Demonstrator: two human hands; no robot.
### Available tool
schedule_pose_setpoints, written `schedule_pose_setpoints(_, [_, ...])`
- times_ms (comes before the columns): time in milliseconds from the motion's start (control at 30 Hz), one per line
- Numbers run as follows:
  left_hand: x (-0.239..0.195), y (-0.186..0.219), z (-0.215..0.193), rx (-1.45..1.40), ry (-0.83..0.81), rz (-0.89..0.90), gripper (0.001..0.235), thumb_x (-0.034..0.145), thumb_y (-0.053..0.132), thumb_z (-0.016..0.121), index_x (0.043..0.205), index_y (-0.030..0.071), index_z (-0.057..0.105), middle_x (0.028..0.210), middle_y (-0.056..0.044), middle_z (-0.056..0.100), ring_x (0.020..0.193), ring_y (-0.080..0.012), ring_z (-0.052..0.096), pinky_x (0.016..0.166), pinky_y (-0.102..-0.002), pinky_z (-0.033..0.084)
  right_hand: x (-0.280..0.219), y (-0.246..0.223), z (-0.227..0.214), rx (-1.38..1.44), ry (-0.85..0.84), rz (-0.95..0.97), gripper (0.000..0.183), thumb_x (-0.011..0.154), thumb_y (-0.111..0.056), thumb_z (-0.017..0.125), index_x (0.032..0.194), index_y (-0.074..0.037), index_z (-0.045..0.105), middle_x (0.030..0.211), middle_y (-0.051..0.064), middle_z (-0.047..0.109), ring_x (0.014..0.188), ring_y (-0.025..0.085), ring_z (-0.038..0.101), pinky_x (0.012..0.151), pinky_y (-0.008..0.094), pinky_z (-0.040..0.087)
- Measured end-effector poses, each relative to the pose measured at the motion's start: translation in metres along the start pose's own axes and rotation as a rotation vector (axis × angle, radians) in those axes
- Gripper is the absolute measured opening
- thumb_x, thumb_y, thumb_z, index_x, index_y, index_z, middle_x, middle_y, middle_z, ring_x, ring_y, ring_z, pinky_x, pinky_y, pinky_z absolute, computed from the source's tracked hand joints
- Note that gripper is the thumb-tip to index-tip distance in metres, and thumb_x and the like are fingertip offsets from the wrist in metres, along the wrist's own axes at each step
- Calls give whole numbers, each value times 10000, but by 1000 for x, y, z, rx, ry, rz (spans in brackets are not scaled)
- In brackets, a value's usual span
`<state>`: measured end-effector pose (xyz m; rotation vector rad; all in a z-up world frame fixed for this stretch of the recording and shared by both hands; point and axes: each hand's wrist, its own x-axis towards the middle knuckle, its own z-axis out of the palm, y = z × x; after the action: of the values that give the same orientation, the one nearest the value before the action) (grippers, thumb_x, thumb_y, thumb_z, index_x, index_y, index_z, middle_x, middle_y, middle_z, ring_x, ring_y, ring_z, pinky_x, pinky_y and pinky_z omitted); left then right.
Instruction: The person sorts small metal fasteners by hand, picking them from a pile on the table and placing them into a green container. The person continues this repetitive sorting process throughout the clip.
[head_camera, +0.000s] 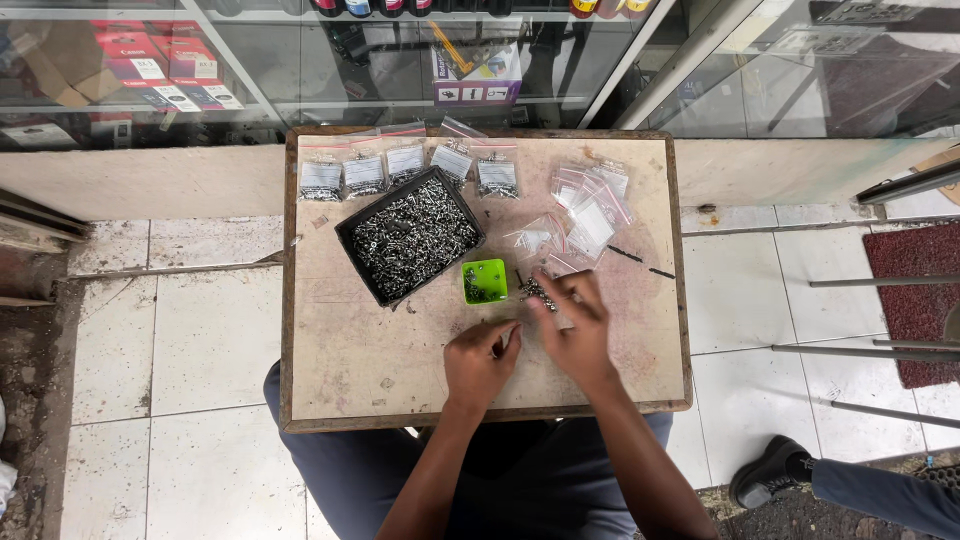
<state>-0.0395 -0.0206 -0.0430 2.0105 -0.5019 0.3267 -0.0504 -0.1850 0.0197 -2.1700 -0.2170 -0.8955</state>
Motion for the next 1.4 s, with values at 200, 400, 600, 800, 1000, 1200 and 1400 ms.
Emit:
schedule_pose_setpoints(200, [7,9,8,210,-46,2,209,880,201,855,1087,178,844,538,18,671,498,-151,683,485,-277,558,-19,28,-58,-142,94,153,310,988,67,742,1263,-54,817,877,106,553,823,256,625,732,351,529])
schedule_pose_setpoints(400, [16,7,23,409,34,51,193,890,225,812,1077,252,850,583,46,711,523,-150,715,507,-318,579,-73,44,-42,-140,43,237,320,865,78,818,1130,-95,864,839,70,607,779,242,653,677,358,529])
schedule_pose_setpoints(600, [11,-6,40,514,-15,22,171,872,281,791,1010,379,815,608,101,689,561,-160,735,525,-355,619,-69,35,-27,-190,-21,218,203,922,-21,835,1112,-92,847,881,32,589,815,210,624,692,327,532])
schedule_pose_setpoints(800, [-2,-10,31,427,-54,-9,124,928,262,776,1022,336,808,647,108,722,624,-140,762,571,-310,626,-54,20,-23,-289,-90,181,149,922,-12,830,1054,-81,832,890,21,544,844,201,590,682,326,559])
schedule_pose_setpoints(1000, [25,2,-23,245,57,-30,81,979,151,802,1032,177,857,571,17,730,467,-99,668,486,-219,553,-55,31,-20,-300,-124,189,113,901,-49,853,981,-122,819,892,10,592,828,211,618,744,380,557])
schedule_pose_setpoints(1200, [46,-20,-30,339,114,-7,87,932,206,842,1017,223,840,566,57,665,561,-161,712,524,-318,602,-69,39,-18,-319,-153,246,108,914,-101,822,993,-161,778,932,-31,622,900,185,663,810,380,547])
schedule_pose_setpoints(1400, [23,-4,-31,-132,26,-133,219,965,130,829,1180,87,824,707,-137,774,557,-195,703,447,-273,592,-65,21,-28,187,-13,536,166,874,51,787,969,-86,798,789,46,723,757,139,649,719,289,533])
